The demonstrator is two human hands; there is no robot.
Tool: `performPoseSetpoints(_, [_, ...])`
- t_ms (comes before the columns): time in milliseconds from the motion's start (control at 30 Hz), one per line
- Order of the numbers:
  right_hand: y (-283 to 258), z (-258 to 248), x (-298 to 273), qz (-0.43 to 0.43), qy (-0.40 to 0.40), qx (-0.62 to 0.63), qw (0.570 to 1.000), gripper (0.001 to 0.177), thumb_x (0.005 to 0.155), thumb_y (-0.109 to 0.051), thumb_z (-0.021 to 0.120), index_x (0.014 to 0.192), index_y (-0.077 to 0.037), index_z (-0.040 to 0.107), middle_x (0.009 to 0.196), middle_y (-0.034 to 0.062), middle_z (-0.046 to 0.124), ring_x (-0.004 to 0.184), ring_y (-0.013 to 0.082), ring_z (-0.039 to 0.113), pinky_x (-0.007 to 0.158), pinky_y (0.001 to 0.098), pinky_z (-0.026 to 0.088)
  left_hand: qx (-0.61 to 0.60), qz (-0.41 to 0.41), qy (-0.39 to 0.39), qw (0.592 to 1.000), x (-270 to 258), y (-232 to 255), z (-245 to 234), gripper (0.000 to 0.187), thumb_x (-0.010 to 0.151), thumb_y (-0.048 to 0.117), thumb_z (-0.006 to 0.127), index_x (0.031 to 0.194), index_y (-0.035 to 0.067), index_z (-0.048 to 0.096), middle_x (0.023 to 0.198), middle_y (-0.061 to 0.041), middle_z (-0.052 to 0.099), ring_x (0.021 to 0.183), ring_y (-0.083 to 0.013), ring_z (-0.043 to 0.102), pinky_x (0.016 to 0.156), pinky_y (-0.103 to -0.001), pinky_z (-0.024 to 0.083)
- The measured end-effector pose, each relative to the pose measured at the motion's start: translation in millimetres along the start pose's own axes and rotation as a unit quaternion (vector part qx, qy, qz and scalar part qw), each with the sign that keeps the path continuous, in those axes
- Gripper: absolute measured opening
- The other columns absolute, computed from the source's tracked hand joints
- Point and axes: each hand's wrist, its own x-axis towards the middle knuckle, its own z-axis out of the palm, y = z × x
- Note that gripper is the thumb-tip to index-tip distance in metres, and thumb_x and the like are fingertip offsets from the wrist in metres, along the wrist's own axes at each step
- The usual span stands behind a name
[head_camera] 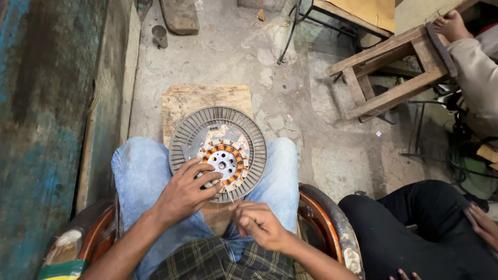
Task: The person sits with a circular metal stator on their lap and winds white wire around its copper coils. They repeatedly pull the wire taut and wrap it around the slots, securing the windings by hand.
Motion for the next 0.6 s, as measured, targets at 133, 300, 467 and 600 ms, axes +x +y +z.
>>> performPoseSetpoints(133, [-12,6,5,-0.027,-0.028,-0.054,0.998,0.047,0.115,-0.023,0.047,0.072,-0.006,0.051,0.067,0.0058,0.057,0.070,0.0227,0.058,0.096,0.0439,0.052,0.003,0.004,-0.020,1.000,6,0,-7,0.016,0.081,0.020,0.074,0.097,0.015,0.074,0.118,-0.001,0.069,0.120,-0.0259,0.057,0.113,-0.052,0.038])
performPoseSetpoints(300, [-25,20,6,0.002,-0.022,-0.039,0.999,0.045,0.109,-0.021,0.052,0.066,-0.006,0.052,0.060,0.0066,0.055,0.060,0.0228,0.053,0.076,0.0412,0.047,0.010,0.009,-0.013,1.000,9,2,-14,0.020,0.077,0.016,0.073,0.096,0.016,0.075,0.116,0.000,0.069,0.120,-0.0249,0.059,0.113,-0.051,0.041])
performPoseSetpoints(467, [-34,16,6,-0.021,-0.087,-0.139,0.986,0.037,0.107,-0.018,0.061,0.074,-0.003,0.053,0.069,0.0112,0.052,0.070,0.0300,0.054,0.077,0.0420,0.046,-0.010,0.004,0.000,1.000,10,5,-17,0.020,0.077,0.023,0.077,0.096,0.015,0.074,0.116,-0.001,0.069,0.118,-0.0251,0.058,0.111,-0.050,0.041])
performPoseSetpoints(600, [-36,15,6,-0.019,-0.083,-0.146,0.986,0.032,0.107,-0.017,0.061,0.079,-0.003,0.057,0.073,0.0108,0.058,0.074,0.0305,0.057,0.078,0.0423,0.047,-0.006,-0.016,-0.014,1.000,12,9,-18,0.024,0.080,0.025,0.077,0.099,0.012,0.072,0.116,-0.002,0.069,0.117,-0.0249,0.058,0.111,-0.051,0.040])
